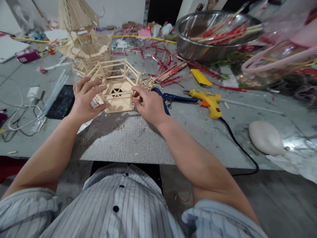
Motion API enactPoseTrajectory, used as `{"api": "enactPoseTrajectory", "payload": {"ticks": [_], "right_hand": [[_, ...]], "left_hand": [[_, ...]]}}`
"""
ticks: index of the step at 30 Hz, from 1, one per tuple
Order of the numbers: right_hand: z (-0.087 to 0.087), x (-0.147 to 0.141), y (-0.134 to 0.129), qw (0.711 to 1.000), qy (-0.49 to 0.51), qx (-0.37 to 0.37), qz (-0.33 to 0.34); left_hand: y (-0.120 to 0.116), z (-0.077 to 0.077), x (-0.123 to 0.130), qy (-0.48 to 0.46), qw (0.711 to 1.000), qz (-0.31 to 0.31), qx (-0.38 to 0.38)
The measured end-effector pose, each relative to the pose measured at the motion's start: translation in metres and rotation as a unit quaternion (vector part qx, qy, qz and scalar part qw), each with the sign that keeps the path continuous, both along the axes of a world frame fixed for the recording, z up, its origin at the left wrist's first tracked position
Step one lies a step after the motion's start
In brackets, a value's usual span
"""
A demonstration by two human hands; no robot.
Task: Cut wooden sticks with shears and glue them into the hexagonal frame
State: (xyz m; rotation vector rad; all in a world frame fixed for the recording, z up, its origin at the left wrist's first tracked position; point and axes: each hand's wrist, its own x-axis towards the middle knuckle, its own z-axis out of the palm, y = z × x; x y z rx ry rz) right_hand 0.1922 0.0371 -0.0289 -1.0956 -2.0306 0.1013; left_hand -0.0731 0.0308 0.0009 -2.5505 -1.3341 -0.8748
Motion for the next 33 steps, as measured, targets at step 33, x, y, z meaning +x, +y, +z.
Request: {"api": "enactPoseTrajectory", "payload": {"ticks": [33], "right_hand": [[0.0,-0.001,-0.003,1.0,0.008,-0.008,-0.006]], "left_hand": [[-0.019,0.016,0.017,-0.03,0.968,0.16,-0.192]]}}
